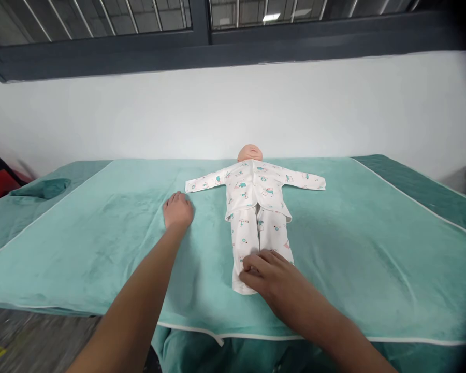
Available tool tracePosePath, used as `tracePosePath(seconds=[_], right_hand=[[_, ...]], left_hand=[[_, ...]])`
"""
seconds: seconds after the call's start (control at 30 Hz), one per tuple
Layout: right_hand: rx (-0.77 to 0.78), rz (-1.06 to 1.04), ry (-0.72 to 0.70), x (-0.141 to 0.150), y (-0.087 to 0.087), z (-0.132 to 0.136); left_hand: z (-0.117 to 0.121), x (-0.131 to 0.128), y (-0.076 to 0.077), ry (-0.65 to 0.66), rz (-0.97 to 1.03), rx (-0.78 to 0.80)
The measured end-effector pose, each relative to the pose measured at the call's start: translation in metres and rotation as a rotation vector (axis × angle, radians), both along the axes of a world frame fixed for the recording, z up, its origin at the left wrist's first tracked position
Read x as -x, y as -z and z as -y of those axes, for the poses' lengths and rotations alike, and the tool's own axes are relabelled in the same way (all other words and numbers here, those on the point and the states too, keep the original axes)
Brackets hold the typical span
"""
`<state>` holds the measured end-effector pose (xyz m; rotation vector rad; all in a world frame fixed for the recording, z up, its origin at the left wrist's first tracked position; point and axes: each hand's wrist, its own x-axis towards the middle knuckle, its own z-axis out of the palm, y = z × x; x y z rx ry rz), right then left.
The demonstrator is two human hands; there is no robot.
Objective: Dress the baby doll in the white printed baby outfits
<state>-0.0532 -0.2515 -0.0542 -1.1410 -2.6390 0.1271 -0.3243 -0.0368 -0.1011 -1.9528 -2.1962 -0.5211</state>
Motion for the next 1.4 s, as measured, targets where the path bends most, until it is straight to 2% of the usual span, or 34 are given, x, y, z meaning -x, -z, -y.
tracePosePath(seconds=[0.2,0.37,0.47,0.63,0.7,0.83,0.9,0.97,1.03,1.13,1.2,1.3,1.4], right_hand=[[0.009,0.098,-0.112,0.001,-0.014,-0.009],[-0.032,0.119,-0.114,0.007,-0.02,-0.009],[-0.059,0.024,-0.052,0.007,-0.009,0.001],[-0.162,-0.422,0.183,0.008,0.03,0.027],[-0.206,-0.527,0.239,0.009,0.04,0.036],[-0.233,-0.55,0.179,0.0,0.039,0.043],[-0.234,-0.584,0.208,-0.013,0.036,0.039],[-0.238,-0.648,0.332,-0.03,0.036,0.026],[-0.239,-0.729,0.495,-0.047,0.038,-0.003],[-0.084,-0.935,0.714,-0.067,0.041,-0.067],[0.033,-0.979,0.868,-0.076,0.04,-0.113],[0.1,-0.837,0.812,-0.081,0.038,-0.16],[0.125,-0.641,0.725,-0.08,0.041,-0.174]], left_hand=[[0.0,-0.001,-0.002,-0.008,0.007,-0.008],[0.0,-0.002,-0.004,-0.008,0.01,-0.006],[0.0,-0.001,-0.003,-0.011,0.011,-0.01],[-0.001,-0.001,-0.002,-0.016,0.005,-0.016],[-0.001,-0.001,-0.002,-0.019,0.0,-0.014],[-0.001,-0.001,-0.004,-0.021,-0.003,-0.005],[0.0,-0.001,-0.005,-0.02,0.001,-0.001],[0.0,-0.001,-0.005,-0.02,0.002,-0.004],[0.0,-0.001,-0.005,-0.02,0.001,-0.009],[0.0,-0.001,-0.005,-0.02,-0.008,-0.015],[-0.001,-0.001,-0.004,-0.026,-0.014,-0.017],[-0.002,-0.001,-0.004,-0.037,-0.019,-0.02],[-0.004,0.0,-0.004,-0.043,-0.022,-0.021]])
